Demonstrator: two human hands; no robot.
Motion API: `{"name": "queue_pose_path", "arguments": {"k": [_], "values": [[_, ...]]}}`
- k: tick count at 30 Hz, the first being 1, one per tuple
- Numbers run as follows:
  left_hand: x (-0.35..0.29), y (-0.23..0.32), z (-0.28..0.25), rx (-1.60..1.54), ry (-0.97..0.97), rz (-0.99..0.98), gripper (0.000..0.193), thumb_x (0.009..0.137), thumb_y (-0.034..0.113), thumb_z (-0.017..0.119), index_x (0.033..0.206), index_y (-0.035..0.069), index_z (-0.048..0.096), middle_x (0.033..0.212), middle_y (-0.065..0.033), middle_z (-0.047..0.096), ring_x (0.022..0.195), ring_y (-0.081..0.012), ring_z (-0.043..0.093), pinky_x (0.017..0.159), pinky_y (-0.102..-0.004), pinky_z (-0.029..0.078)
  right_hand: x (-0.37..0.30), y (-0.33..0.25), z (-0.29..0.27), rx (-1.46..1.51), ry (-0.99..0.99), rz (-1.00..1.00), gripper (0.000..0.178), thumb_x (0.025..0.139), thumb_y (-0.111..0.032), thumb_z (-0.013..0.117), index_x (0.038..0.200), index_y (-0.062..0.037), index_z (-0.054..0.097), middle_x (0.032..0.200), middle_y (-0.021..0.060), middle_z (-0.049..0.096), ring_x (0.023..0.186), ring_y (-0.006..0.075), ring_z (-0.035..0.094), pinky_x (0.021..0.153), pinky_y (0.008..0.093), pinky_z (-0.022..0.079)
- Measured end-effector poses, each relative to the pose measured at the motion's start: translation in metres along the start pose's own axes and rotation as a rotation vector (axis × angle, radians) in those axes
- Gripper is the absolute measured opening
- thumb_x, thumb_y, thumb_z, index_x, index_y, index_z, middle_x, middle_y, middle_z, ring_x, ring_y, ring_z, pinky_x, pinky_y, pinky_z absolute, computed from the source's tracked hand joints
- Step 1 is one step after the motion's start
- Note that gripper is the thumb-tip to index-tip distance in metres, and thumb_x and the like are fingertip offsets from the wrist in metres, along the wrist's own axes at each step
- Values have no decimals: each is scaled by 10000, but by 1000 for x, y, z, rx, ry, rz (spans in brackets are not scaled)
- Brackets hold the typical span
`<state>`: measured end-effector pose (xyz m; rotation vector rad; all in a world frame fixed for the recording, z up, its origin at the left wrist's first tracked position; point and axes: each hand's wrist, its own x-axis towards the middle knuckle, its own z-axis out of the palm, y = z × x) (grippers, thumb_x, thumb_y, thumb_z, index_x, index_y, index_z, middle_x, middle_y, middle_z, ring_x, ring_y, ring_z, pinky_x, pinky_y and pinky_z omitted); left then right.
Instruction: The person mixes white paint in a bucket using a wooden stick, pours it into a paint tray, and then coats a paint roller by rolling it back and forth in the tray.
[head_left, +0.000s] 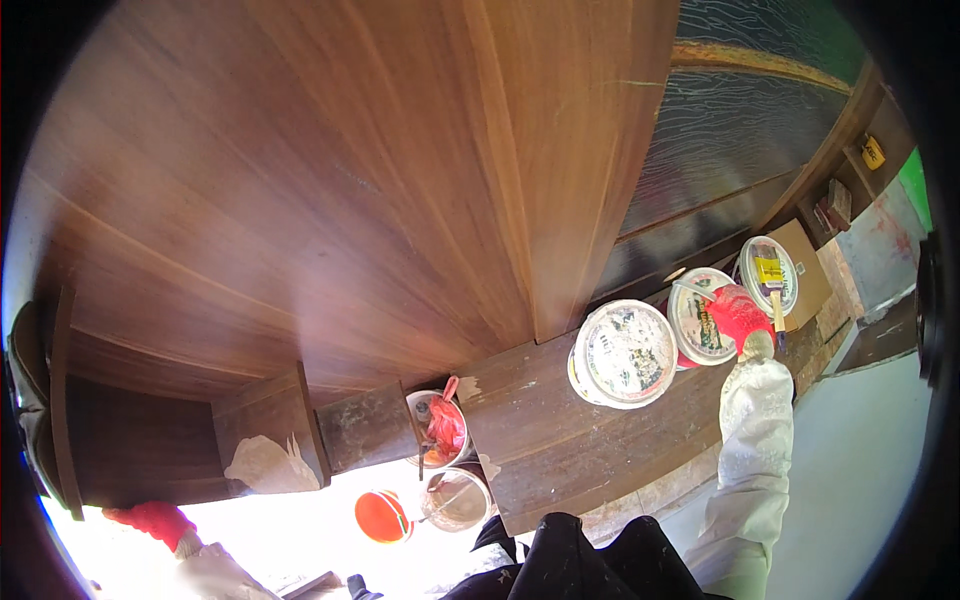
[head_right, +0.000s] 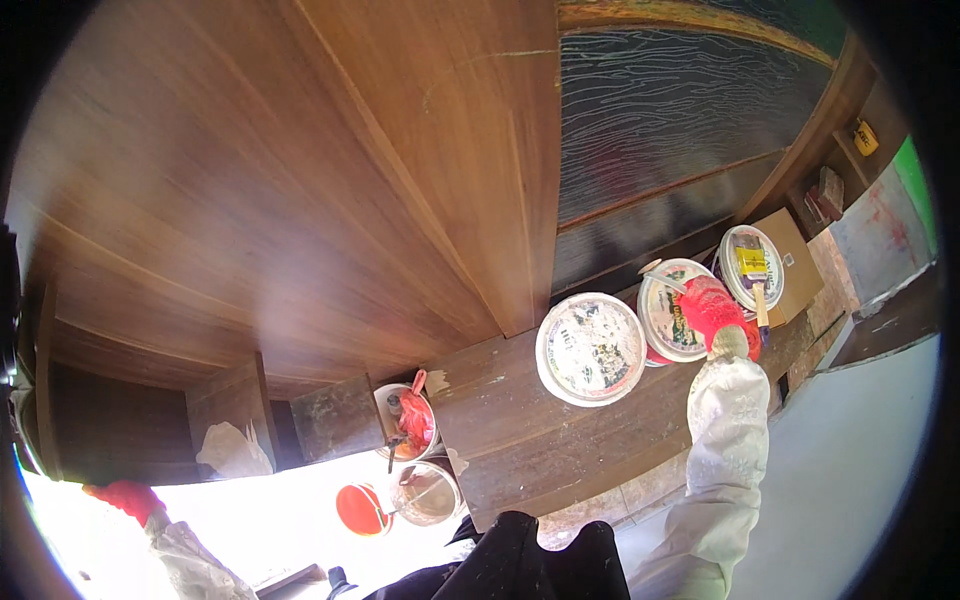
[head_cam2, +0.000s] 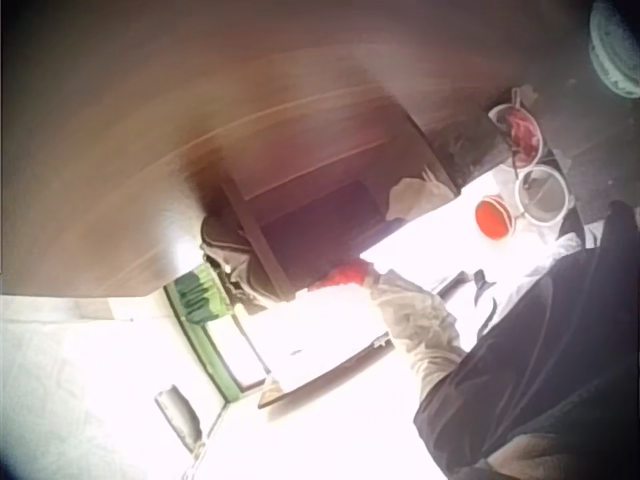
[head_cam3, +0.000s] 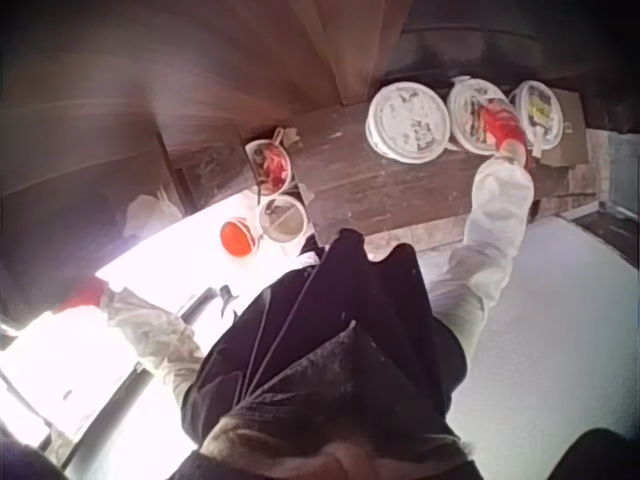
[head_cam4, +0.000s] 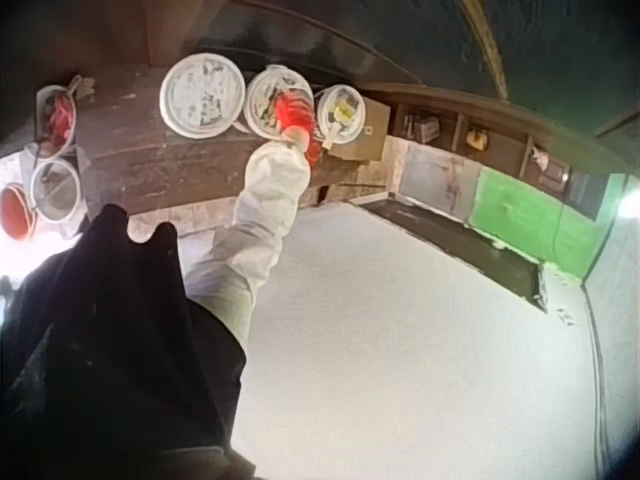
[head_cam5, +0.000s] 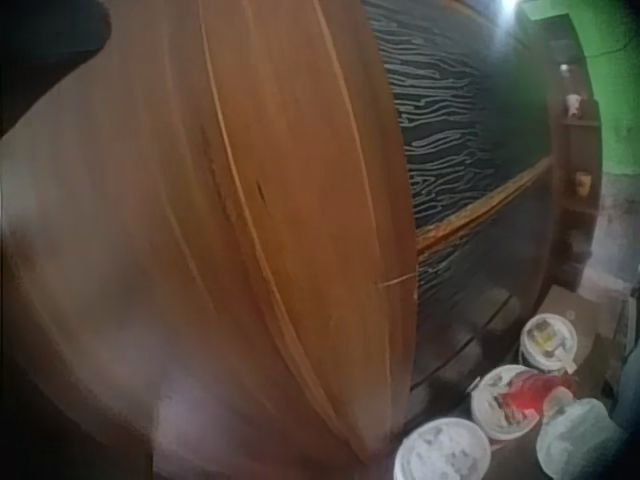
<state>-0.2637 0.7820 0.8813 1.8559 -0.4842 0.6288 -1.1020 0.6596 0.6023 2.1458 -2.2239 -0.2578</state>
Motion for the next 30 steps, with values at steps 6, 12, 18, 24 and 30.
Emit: {"name": "queue_pose_path", "arguments": {"k": [6,12,18,24,30], "values": [[-3,10,-3,-179,105,-134,540,927,480,325,1322,127,428,1297,-150,497,1112,-320,539,943,-466,475,2,10,14,15,244,-146,236,775,-210,642,971,-78,644,959,180,615,934,370,591,793,468,481],[15,-8,10,-56,81,34,371,903,270,535,1213,107,412,1146,-109,535,979,-252,580,794,-405,537,5,56,85,363,71,66,415,697,-160,677,1090,-44,608,1067,200,606,1029,381,570,875,424,472],[-1,-3,4,-299,66,-162,531,994,410,309,1454,157,231,1391,-119,426,1179,-265,515,989,-388,448,24,55,63,624,-54,262,461,645,-105,701,1071,30,589,1012,235,639,956,390,613,830,411,483],[7,-43,8,-344,-18,218,556,969,115,276,1500,91,114,1540,-137,173,1413,-236,178,1158,-354,134,10,52,32,286,456,255,607,817,-115,591,1395,-69,410,1364,188,481,1303,318,415,1067,386,329],[5,-42,8,-297,21,176,575,949,16,284,1495,45,109,1558,-145,118,1441,-242,121,1173,-347,82,-4,33,81,-40,78,272,510,966,-251,448,1434,-76,345,1444,198,373,1340,309,360,1106,376,281]]}}
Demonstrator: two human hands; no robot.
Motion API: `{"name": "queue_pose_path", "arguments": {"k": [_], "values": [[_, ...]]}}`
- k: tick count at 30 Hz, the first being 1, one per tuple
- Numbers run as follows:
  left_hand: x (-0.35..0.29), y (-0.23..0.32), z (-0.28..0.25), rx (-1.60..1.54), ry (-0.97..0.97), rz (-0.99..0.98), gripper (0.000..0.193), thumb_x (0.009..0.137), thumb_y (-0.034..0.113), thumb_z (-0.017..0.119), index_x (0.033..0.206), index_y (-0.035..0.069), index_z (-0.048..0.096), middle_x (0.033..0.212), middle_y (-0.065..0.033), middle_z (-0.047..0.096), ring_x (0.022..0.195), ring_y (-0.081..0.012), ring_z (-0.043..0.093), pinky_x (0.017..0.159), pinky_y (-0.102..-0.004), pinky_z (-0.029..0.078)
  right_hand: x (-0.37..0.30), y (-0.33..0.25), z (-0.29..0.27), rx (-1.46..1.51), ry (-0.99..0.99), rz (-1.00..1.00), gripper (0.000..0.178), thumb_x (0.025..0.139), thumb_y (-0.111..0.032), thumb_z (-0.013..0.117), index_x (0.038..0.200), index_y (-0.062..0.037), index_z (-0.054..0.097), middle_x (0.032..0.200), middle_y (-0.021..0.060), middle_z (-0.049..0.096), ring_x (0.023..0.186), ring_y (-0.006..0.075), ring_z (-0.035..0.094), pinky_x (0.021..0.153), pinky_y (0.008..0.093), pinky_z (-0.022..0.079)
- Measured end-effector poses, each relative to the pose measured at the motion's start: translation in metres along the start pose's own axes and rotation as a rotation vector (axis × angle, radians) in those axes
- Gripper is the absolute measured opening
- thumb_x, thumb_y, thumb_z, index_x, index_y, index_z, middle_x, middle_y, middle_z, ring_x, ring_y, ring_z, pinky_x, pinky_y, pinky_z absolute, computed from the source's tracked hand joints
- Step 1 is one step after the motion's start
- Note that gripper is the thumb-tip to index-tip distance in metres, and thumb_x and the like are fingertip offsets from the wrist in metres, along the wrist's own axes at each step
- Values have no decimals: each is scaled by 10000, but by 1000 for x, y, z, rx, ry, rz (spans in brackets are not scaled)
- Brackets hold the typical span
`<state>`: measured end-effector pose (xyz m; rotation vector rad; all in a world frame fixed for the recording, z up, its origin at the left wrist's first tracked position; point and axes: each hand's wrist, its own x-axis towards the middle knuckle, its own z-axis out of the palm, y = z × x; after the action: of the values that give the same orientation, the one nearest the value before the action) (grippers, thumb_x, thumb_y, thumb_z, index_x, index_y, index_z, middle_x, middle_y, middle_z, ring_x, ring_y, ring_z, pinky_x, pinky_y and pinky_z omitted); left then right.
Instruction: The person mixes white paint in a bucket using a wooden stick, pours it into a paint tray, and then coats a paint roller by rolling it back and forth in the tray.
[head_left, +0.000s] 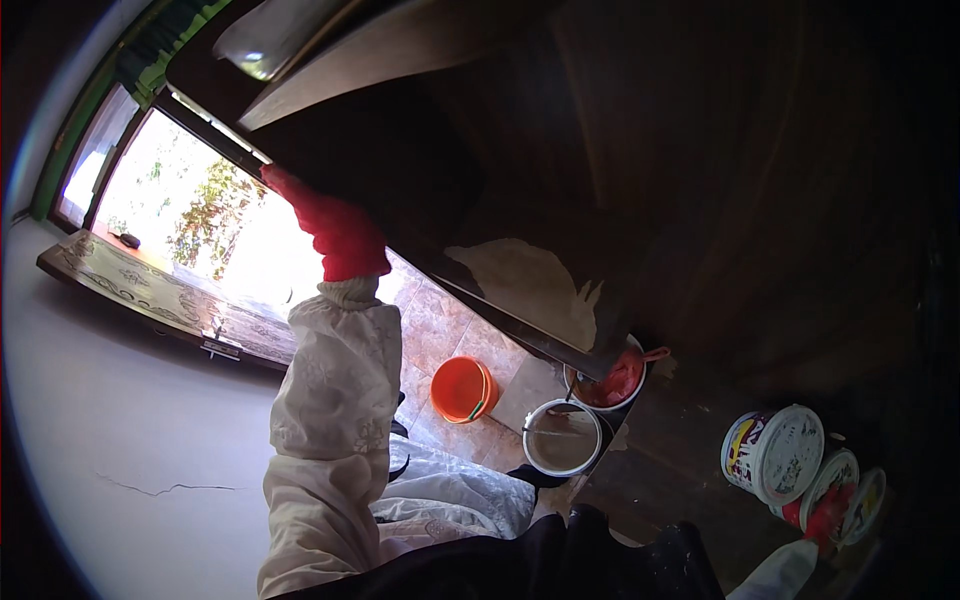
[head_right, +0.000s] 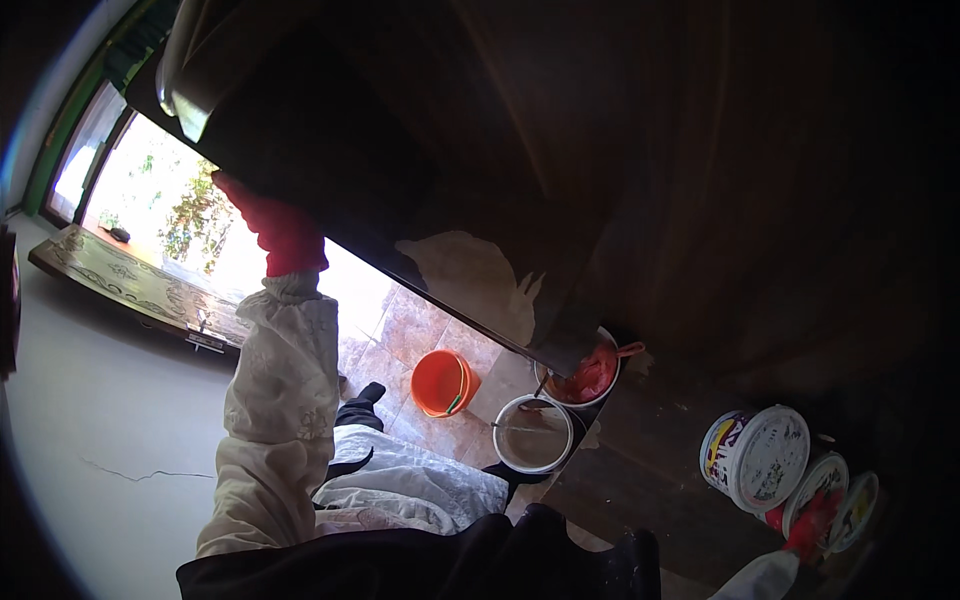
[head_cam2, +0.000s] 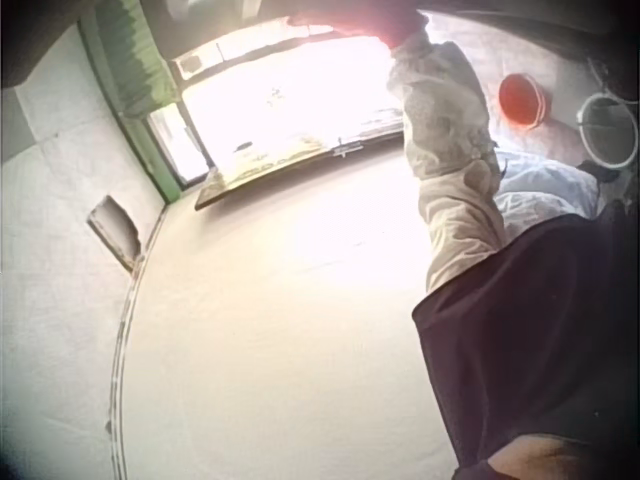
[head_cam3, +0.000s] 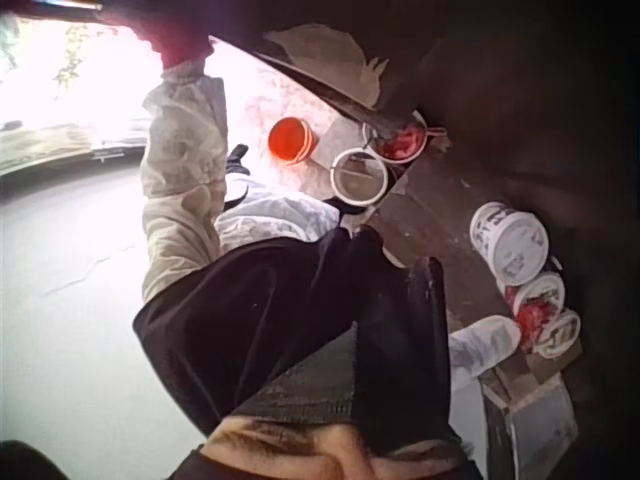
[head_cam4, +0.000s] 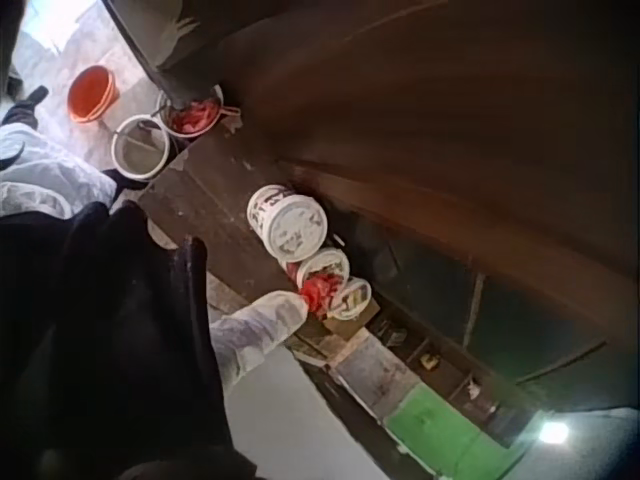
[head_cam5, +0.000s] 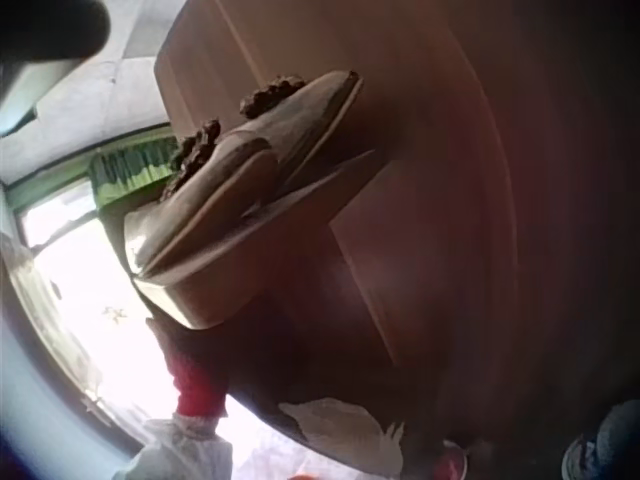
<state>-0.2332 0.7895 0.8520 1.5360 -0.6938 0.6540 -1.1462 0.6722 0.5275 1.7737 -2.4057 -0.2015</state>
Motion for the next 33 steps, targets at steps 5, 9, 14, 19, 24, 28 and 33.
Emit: {"name": "queue_pose_path", "arguments": {"k": [5,9,14,19,24,28,33], "values": [[4,5,-3,-283,38,-21,557,1018,296,326,1484,31,175,1540,-160,186,1434,-238,159,1163,-338,138,-28,-96,-76,1657,-165,539,516,988,-305,410,1422,-33,344,1447,200,369,1345,311,356,1085,381,307],[1,27,5,-335,64,-61,601,1009,386,359,1453,-5,253,1498,-157,280,1383,-226,261,1131,-315,208,-26,-112,-116,1299,-56,238,523,1001,-314,376,1433,-26,319,1497,168,292,1353,289,341,1089,394,305],[-7,39,-5,-558,-16,-336,573,1029,375,305,1471,20,221,1506,-115,277,1355,-195,305,1114,-297,231,-64,-202,-224,1038,369,-188,524,1008,-323,366,1432,-19,316,1494,170,296,1346,292,353,1095,406,303],[0,-1,-27,-746,-369,-731,624,1001,459,354,1389,-30,372,1367,-120,464,1240,-213,458,1042,-309,341,-164,-334,-333,866,726,-505,526,1015,-332,356,1431,-12,313,1491,171,300,1339,295,364,1101,417,301],[39,-15,-27,-1221,-854,-71,496,980,125,332,1445,-32,260,1507,-217,243,1413,-353,200,1143,-407,158,-307,-502,-406,806,888,-400,502,1019,-298,339,1432,-15,313,1471,166,337,1332,289,377,1097,406,308],[77,-100,-43,-1461,-901,198,552,979,146,365,1478,3,177,1548,-195,122,1438,-337,113,1154,-404,110,-396,-675,-453,797,1063,-280,484,1022,-271,326,1433,-16,313,1455,163,366,1327,285,388,1094,396,313],[141,-254,-34,-1459,-1480,-471,510,996,134,363,1461,-5,208,1507,-217,230,1381,-336,289,1113,-403,273,-422,-740,-539,547,1363,-65,463,1026,-238,309,1434,-19,313,1435,158,403,1320,279,401,1091,384,320]]}}
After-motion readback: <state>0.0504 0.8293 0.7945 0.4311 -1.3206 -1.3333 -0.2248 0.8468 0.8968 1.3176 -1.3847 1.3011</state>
